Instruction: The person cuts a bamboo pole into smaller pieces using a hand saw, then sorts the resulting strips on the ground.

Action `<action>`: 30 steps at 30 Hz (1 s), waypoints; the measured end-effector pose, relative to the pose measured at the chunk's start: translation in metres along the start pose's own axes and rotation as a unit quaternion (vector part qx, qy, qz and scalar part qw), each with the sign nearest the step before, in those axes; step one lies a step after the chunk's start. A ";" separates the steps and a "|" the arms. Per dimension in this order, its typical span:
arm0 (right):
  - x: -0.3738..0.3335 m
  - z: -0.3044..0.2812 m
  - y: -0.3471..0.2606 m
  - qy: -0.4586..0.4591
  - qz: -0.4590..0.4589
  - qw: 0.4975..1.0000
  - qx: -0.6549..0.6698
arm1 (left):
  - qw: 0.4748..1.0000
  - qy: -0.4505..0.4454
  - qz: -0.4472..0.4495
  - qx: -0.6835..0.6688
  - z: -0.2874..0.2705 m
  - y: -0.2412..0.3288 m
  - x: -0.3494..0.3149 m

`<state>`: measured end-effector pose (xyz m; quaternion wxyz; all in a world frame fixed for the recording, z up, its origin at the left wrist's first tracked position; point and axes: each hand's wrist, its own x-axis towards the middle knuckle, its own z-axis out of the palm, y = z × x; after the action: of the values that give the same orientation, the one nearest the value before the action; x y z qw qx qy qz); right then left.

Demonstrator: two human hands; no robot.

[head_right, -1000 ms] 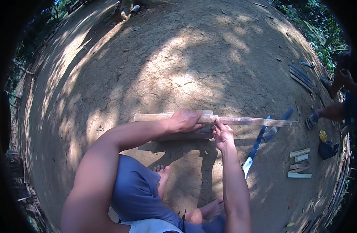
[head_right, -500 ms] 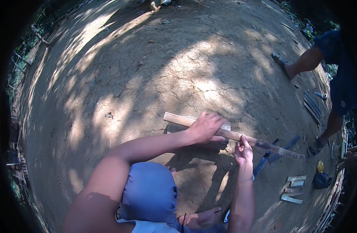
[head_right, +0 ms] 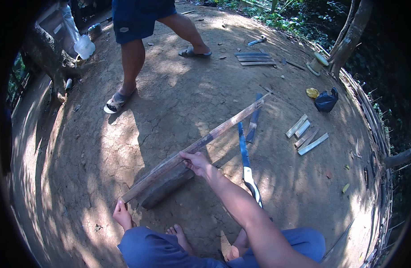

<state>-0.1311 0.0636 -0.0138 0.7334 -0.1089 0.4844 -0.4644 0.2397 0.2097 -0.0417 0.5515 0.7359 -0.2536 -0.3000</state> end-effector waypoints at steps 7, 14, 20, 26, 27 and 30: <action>0.015 -0.006 -0.007 0.008 0.042 0.998 -0.047 | 0.998 0.033 -0.015 0.042 0.013 -0.009 0.001; 0.025 -0.034 0.007 0.001 0.067 0.997 -0.038 | 0.997 0.041 -0.051 0.049 0.019 0.011 -0.012; 0.031 -0.016 -0.001 -0.014 0.075 0.996 -0.035 | 0.999 0.028 -0.042 0.013 0.005 -0.012 -0.004; 0.026 -0.023 -0.013 -0.060 -0.001 0.998 0.014 | 0.983 -0.110 -0.078 0.128 -0.004 0.022 0.012; 0.031 -0.025 -0.018 -0.050 -0.001 0.999 -0.006 | 0.957 -0.109 0.014 0.268 -0.001 0.033 0.019; 0.040 -0.032 -0.001 -0.028 0.033 0.999 -0.022 | 0.884 -0.160 0.200 0.390 0.037 0.098 0.046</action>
<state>-0.1535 0.0404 -0.0534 0.7588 -0.1218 0.4774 -0.4260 0.2402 0.1272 0.0374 0.2203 0.7672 -0.5769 -0.1735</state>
